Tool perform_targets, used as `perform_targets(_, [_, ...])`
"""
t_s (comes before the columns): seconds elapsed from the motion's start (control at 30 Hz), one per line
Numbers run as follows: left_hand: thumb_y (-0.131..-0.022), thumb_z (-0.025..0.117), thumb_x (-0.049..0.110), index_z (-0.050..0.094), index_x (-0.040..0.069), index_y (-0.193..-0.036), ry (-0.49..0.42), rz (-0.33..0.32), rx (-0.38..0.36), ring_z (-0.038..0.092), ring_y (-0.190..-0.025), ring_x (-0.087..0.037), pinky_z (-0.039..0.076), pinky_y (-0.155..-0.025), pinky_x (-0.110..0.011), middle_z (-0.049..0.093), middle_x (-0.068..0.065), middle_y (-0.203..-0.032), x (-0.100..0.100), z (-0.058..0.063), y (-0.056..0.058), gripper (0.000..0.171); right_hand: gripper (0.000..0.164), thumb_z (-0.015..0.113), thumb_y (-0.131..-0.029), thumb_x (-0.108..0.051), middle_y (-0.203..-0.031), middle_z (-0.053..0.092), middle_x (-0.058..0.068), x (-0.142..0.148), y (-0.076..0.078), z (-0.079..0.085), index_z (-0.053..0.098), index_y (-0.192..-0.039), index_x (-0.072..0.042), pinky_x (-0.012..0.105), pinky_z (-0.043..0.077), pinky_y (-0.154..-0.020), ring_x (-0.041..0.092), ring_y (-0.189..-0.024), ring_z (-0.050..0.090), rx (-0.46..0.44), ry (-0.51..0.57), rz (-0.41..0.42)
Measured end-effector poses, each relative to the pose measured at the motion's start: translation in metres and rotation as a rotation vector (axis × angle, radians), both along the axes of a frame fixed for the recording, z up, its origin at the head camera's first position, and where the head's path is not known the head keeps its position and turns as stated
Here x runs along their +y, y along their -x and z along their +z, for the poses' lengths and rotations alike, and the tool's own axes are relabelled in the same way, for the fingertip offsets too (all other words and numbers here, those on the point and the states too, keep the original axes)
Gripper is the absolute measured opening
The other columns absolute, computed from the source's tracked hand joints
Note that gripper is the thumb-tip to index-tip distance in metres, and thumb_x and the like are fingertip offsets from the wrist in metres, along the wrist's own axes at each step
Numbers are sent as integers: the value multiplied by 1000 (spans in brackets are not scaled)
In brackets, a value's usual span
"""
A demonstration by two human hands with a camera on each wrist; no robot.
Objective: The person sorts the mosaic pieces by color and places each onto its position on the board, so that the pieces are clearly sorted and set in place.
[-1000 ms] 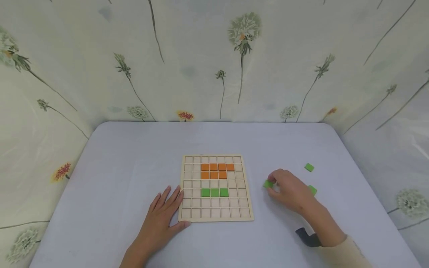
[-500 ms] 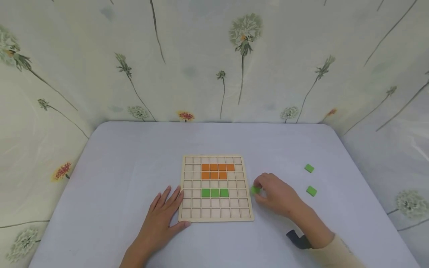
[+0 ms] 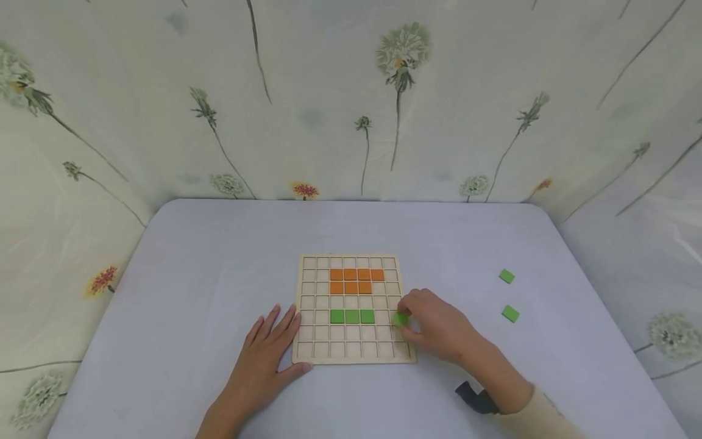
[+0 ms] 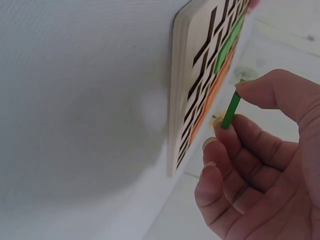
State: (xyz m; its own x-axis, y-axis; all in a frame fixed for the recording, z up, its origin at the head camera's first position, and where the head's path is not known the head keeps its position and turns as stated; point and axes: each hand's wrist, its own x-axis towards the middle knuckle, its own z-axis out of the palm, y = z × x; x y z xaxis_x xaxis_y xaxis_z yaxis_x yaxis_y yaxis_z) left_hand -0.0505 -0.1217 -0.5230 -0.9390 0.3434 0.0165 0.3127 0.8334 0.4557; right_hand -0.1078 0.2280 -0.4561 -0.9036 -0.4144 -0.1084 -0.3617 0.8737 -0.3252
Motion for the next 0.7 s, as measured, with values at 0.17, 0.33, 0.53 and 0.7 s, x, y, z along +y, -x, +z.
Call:
perform_targets(0.17, [-90, 77, 57, 37, 18, -164, 8, 8, -10, 8, -161, -24, 4, -128, -48, 24, 6, -172, 1, 0, 0, 93, 19, 78, -89, -23, -98, 60, -11, -8, 2, -2, 71, -105, -17, 29, 56, -81, 9, -92, 52, 5, -9, 18])
perform_targets(0.33, [-89, 77, 57, 37, 18, -164, 9, 13, -18, 7, -161, -24, 4, -129, -49, 24, 6, -172, 0, 0, 0, 93, 17, 78, -89, -22, -99, 61, -13, -16, 3, -2, 71, -104, -18, 29, 56, -83, 9, -95, 52, 18, 6, 47])
perform_targets(0.53, [-89, 77, 57, 36, 19, -165, 10, 12, -19, 6, -161, -23, 4, -129, -49, 23, 6, -172, 1, -1, 0, 94, 16, 75, -91, -21, -101, 61, -11, -27, 3, -3, 70, -106, -16, 30, 57, -84, 9, -97, 54, 45, 24, 135])
perform_targets(0.7, [-89, 76, 58, 35, 20, -165, 25, 12, -9, 6, -161, -23, 4, -129, -48, 22, 7, -172, 1, -3, 1, 95, 16, 75, -91, -22, -102, 61, -10, -38, 3, -3, 69, -105, -16, 29, 57, -83, 10, -97, 54, 72, 29, 192])
